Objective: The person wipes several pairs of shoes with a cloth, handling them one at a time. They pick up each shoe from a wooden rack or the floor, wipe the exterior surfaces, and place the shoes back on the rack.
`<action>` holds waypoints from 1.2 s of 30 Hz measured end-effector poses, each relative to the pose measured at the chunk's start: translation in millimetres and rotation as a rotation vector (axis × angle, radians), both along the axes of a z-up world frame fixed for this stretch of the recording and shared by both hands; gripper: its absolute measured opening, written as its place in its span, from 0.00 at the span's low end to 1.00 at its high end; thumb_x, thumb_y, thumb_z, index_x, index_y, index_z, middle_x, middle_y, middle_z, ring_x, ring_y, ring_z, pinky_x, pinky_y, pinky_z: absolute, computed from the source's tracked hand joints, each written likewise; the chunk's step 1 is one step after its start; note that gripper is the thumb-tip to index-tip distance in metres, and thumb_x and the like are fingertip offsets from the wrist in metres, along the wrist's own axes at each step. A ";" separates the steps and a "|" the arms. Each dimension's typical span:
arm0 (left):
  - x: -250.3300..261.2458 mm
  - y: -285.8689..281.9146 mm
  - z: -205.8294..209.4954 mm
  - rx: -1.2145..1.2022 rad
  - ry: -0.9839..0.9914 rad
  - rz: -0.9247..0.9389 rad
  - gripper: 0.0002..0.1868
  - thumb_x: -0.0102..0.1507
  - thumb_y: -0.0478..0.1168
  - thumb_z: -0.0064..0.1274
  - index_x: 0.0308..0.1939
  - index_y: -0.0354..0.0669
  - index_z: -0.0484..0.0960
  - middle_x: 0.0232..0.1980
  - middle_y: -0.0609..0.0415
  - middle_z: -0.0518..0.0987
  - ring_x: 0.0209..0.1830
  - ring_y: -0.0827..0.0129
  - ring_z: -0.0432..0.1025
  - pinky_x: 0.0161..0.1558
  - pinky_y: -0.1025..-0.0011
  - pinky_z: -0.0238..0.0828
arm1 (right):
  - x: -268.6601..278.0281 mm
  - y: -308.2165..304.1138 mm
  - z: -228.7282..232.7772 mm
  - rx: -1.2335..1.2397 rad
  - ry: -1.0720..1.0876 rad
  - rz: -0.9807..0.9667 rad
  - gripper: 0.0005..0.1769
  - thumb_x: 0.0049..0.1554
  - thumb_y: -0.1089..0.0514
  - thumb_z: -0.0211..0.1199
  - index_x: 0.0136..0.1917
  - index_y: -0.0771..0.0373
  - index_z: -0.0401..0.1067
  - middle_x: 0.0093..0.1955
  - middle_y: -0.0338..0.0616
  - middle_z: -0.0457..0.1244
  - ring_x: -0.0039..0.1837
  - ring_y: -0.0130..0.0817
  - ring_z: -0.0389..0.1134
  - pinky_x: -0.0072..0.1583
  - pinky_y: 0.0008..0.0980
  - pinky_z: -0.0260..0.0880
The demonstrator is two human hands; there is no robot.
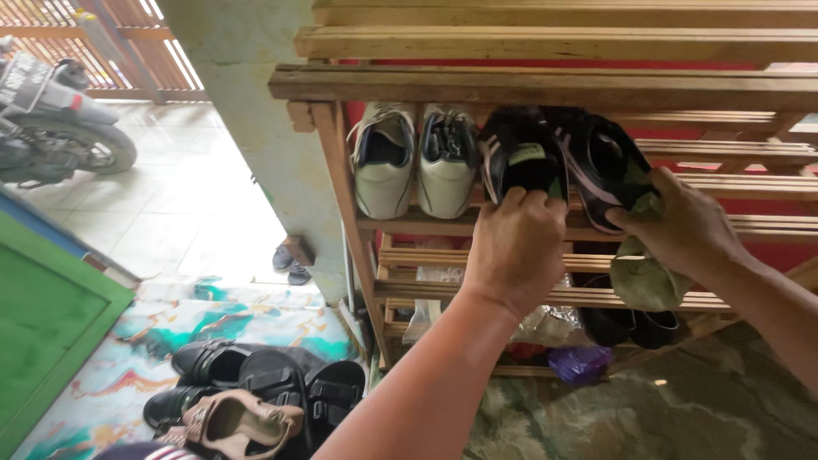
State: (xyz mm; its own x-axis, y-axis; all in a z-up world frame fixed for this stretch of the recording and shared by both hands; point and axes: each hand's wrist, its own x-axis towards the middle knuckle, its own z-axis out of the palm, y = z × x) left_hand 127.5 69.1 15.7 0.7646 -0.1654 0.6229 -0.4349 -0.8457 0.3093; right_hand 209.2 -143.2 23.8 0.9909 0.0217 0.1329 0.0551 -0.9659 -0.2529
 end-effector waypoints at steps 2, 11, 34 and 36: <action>26.0 -3.7 6.7 -0.003 -0.031 -0.005 0.09 0.53 0.33 0.56 0.37 0.45 0.84 0.42 0.53 0.82 0.51 0.58 0.73 0.51 0.54 0.70 | 0.9 0.2 3.1 0.062 0.064 -0.039 0.40 0.53 0.32 0.68 0.71 0.52 0.64 0.48 0.51 0.70 0.51 0.47 0.73 0.53 0.52 0.73; 60.4 15.4 4.3 0.290 0.381 0.087 0.17 0.56 0.40 0.60 0.49 0.43 0.82 0.55 0.47 0.76 0.66 0.55 0.63 0.81 0.50 0.34 | 2.0 6.0 0.4 0.083 0.154 -0.133 0.41 0.56 0.32 0.64 0.73 0.54 0.59 0.47 0.54 0.70 0.49 0.49 0.75 0.51 0.53 0.74; 69.0 16.2 -34.4 0.316 -0.215 0.162 0.19 0.56 0.39 0.57 0.51 0.45 0.77 0.48 0.55 0.76 0.54 0.59 0.71 0.72 0.51 0.59 | -6.3 35.4 -34.8 0.256 -0.328 0.123 0.39 0.45 0.41 0.79 0.58 0.65 0.65 0.50 0.52 0.71 0.49 0.42 0.76 0.52 0.38 0.80; 69.1 15.9 -32.7 0.350 -0.199 0.173 0.20 0.55 0.38 0.57 0.51 0.46 0.77 0.48 0.56 0.76 0.53 0.61 0.72 0.70 0.52 0.61 | -6.5 37.5 -35.2 0.260 -0.360 0.149 0.38 0.45 0.41 0.79 0.56 0.65 0.66 0.48 0.52 0.71 0.47 0.41 0.76 0.50 0.37 0.80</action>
State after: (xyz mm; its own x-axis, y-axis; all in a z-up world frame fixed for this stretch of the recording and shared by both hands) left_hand 196.7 85.0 -17.0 0.6706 -0.2728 0.6898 -0.2997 -0.9503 -0.0844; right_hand 202.7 -105.8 -11.4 0.8692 0.0808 0.4877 0.3174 -0.8476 -0.4252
